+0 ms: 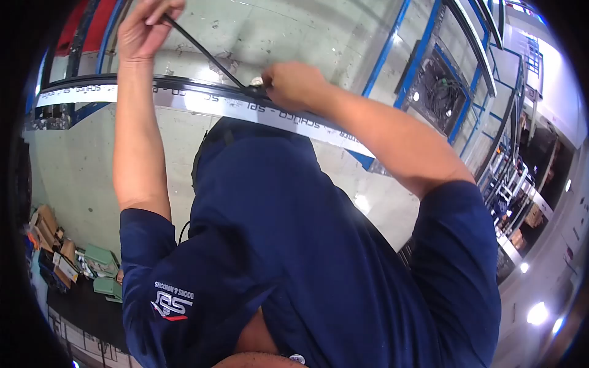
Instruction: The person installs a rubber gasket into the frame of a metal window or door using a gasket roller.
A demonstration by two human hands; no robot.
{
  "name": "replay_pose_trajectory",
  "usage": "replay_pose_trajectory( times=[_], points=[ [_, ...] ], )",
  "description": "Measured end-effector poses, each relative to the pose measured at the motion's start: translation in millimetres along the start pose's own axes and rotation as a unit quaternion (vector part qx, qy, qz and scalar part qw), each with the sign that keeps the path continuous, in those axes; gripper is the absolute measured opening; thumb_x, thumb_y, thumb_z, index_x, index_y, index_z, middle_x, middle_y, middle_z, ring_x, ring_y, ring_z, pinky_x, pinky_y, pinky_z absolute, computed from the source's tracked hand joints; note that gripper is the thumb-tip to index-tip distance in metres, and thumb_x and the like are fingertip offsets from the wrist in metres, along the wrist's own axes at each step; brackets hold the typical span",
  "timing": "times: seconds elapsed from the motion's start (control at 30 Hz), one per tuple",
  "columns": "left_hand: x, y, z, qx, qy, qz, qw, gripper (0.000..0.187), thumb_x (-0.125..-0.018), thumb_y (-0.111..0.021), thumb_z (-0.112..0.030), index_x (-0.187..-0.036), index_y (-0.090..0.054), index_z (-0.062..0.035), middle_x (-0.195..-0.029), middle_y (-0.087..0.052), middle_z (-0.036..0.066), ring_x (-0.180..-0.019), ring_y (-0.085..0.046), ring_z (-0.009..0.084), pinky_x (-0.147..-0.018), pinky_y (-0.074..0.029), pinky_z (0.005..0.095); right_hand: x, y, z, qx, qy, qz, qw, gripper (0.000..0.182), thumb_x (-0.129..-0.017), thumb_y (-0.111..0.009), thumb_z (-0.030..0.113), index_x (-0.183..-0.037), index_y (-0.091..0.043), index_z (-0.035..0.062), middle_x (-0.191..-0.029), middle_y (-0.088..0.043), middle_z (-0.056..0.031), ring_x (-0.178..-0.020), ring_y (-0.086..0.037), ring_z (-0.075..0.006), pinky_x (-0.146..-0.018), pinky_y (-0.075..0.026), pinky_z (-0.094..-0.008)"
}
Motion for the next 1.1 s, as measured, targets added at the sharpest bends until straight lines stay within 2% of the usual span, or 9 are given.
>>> replay_pose_trajectory(
  times=[0.17,0.33,0.43,0.57,0.67,0.83,0.9,0.97,1.1],
  points=[
    [8.1,41.0,-113.6,-0.256,-0.097,-0.15,0.95,0.017,-0.092,-0.077,-0.014,-0.089,-0.061,-0.0095,-0.068,-0.05,-0.004,-0.064,-0.047,0.0079,-0.081,-0.051,0.0281,6.4,-7.5,-12.8,-0.013,0.001,0.015,1.0,0.026,-0.092,-0.06,0.025,-0.114,-0.072,0.0193,-0.106,-0.075,-0.0124,-0.101,-0.07,-0.0344,-0.085,-0.056,-0.0475],
    [51.0,103.4,-116.5,-0.465,0.02,-0.356,0.81,0.024,-0.091,-0.079,-0.021,-0.108,-0.069,-0.0086,-0.075,-0.053,-0.007,-0.071,-0.049,0.0066,-0.08,-0.048,0.0284,-12.6,-1.3,27.4,-0.032,0.008,-0.011,0.999,0.023,-0.091,-0.063,0.025,-0.112,-0.073,0.0201,-0.1,-0.075,-0.0132,-0.096,-0.069,-0.0363,-0.083,-0.055,-0.0474],
    [65.0,114.5,-103.9,-0.615,0.167,-0.278,0.719,0.036,-0.091,-0.077,-0.027,-0.125,-0.071,-0.014,-0.084,-0.06,-0.008,-0.077,-0.051,0.0052,-0.076,-0.045,0.0265,-30.8,-1.4,50.5,-0.064,0.03,-0.054,0.996,0.023,-0.091,-0.064,0.026,-0.111,-0.073,0.02,-0.098,-0.075,-0.0129,-0.095,-0.07,-0.0362,-0.082,-0.055,-0.0475],
    [68.4,108.6,-95.5,-0.72,0.172,-0.146,0.657,0.033,-0.091,-0.073,-0.019,-0.121,-0.072,-0.0072,-0.091,-0.067,-0.003,-0.078,-0.053,0.0081,-0.074,-0.045,0.0241,-7.6,6.7,30.2,-0.001,-0.037,0.016,0.999,0.026,-0.091,-0.06,0.026,-0.113,-0.073,0.0204,-0.103,-0.075,-0.014,-0.101,-0.07,-0.0357,-0.087,-0.056,-0.0477],
    [69.0,101.0,-102.6,-0.719,0.096,-0.159,0.67,0.028,-0.095,-0.068,-0.023,-0.116,-0.073,-0.0047,-0.094,-0.071,0.005,-0.085,-0.06,0.0107,-0.079,-0.047,0.0252,25.2,-5.9,-13.0,0.024,-0.09,0.013,0.996,0.023,-0.091,-0.063,0.025,-0.111,-0.074,0.0223,-0.101,-0.074,-0.0143,-0.099,-0.07,-0.036,-0.086,-0.056,-0.0479],
    [65.7,97.3,-126.6,-0.694,0.067,-0.216,0.683,0.036,-0.1,-0.06,-0.037,-0.111,-0.074,-0.005,-0.089,-0.071,0.009,-0.09,-0.064,0.0154,-0.084,-0.049,0.0281,3.3,-3.7,37.3,-0.001,-0.093,-0.021,0.995,0.022,-0.091,-0.064,0.023,-0.11,-0.074,0.0205,-0.095,-0.075,-0.0133,-0.096,-0.07,-0.0362,-0.084,-0.055,-0.0474],
    [64.0,88.3,-131.2,-0.718,0.047,-0.201,0.665,0.04,-0.101,-0.059,-0.04,-0.107,-0.074,-0.0036,-0.085,-0.069,0.005,-0.079,-0.062,0.0132,-0.076,-0.048,0.0262,-7.4,8.5,56.6,0.003,-0.077,-0.017,0.997,0.022,-0.091,-0.064,0.024,-0.111,-0.073,0.0199,-0.095,-0.075,-0.013,-0.096,-0.07,-0.0357,-0.084,-0.056,-0.0468],
    [66.1,87.4,-129.9,-0.609,0.175,-0.22,0.742,0.036,-0.102,-0.058,-0.036,-0.106,-0.073,-0.0042,-0.085,-0.068,0.002,-0.067,-0.057,0.0086,-0.063,-0.045,0.0247,-3.4,7.4,55.9,0.024,-0.099,-0.003,0.995,0.023,-0.091,-0.064,0.025,-0.111,-0.074,0.0213,-0.099,-0.075,-0.0131,-0.097,-0.07,-0.0353,-0.085,-0.056,-0.0459],
    [85.0,78.9,-128.8,-0.539,0.19,-0.25,0.781,0.028,-0.106,-0.054,-0.032,-0.11,-0.071,-0.0103,-0.082,-0.064,-0.003,-0.06,-0.048,0.003,-0.054,-0.037,0.0204,2.0,-2.0,48.3,0.037,-0.114,-0.008,0.993,0.022,-0.091,-0.063,0.024,-0.111,-0.073,0.0239,-0.102,-0.074,-0.0137,-0.099,-0.07,-0.0349,-0.085,-0.056,-0.0461]
  ],
)
Point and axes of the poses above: each hand's wrist, its own x-axis away from the middle knuckle, its own y-axis out of the back of the hand, z = x × y, the point moved 4 cm from there along -x, towards the middle knuckle
